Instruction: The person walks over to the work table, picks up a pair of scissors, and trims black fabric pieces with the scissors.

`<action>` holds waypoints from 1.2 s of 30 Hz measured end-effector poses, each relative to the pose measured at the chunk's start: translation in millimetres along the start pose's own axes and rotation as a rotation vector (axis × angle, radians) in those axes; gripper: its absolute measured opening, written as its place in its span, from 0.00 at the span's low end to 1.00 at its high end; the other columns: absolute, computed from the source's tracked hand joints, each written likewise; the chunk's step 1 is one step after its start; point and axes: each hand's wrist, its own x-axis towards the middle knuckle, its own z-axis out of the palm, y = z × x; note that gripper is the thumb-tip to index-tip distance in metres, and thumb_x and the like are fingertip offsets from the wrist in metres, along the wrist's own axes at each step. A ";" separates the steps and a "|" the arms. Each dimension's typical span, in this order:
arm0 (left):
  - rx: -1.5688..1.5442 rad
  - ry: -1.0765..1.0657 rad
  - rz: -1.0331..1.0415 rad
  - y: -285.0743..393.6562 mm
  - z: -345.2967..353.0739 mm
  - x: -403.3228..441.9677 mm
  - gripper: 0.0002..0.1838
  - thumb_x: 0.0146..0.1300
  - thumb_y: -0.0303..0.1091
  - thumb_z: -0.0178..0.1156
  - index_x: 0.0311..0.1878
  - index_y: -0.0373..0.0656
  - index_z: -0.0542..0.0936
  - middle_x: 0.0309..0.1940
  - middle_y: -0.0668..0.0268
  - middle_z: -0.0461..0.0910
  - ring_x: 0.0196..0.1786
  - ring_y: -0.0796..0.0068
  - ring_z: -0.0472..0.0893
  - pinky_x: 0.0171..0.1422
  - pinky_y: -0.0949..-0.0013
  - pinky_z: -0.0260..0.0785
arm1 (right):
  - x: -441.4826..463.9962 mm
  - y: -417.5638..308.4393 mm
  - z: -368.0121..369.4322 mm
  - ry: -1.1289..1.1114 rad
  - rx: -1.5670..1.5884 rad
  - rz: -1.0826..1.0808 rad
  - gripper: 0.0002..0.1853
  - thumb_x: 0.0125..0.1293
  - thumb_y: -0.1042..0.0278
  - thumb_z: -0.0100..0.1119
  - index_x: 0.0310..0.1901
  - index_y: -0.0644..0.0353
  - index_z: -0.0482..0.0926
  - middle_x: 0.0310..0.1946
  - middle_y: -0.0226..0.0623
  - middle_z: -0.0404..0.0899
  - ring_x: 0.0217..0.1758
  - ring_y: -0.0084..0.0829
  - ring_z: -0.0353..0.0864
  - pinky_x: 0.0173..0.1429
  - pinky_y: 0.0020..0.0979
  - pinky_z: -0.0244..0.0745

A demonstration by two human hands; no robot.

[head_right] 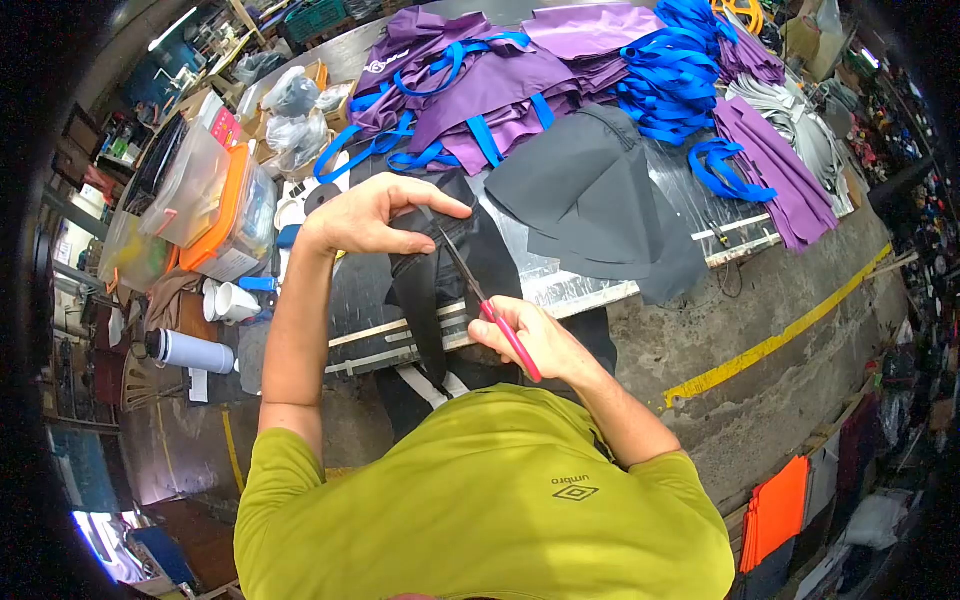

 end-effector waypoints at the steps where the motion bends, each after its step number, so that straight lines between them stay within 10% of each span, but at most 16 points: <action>1: -0.023 -0.008 -0.013 -0.2 1.8 1.0 0.29 0.62 0.25 0.73 0.68 0.35 0.81 0.63 0.59 0.84 0.68 0.72 0.80 0.78 0.65 0.67 | 0.3 -1.5 0.2 0.007 -0.001 -0.008 0.24 0.76 0.41 0.62 0.37 0.57 0.76 0.24 0.23 0.71 0.27 0.17 0.71 0.31 0.26 0.68; 36: -0.225 -0.068 -0.033 -11.2 17.0 9.5 0.30 0.60 0.26 0.76 0.67 0.34 0.82 0.64 0.59 0.84 0.69 0.71 0.79 0.79 0.65 0.65 | 0.7 24.8 6.3 0.087 0.101 -0.035 0.24 0.70 0.45 0.73 0.31 0.55 0.74 0.20 0.18 0.69 0.23 0.13 0.63 0.27 0.25 0.58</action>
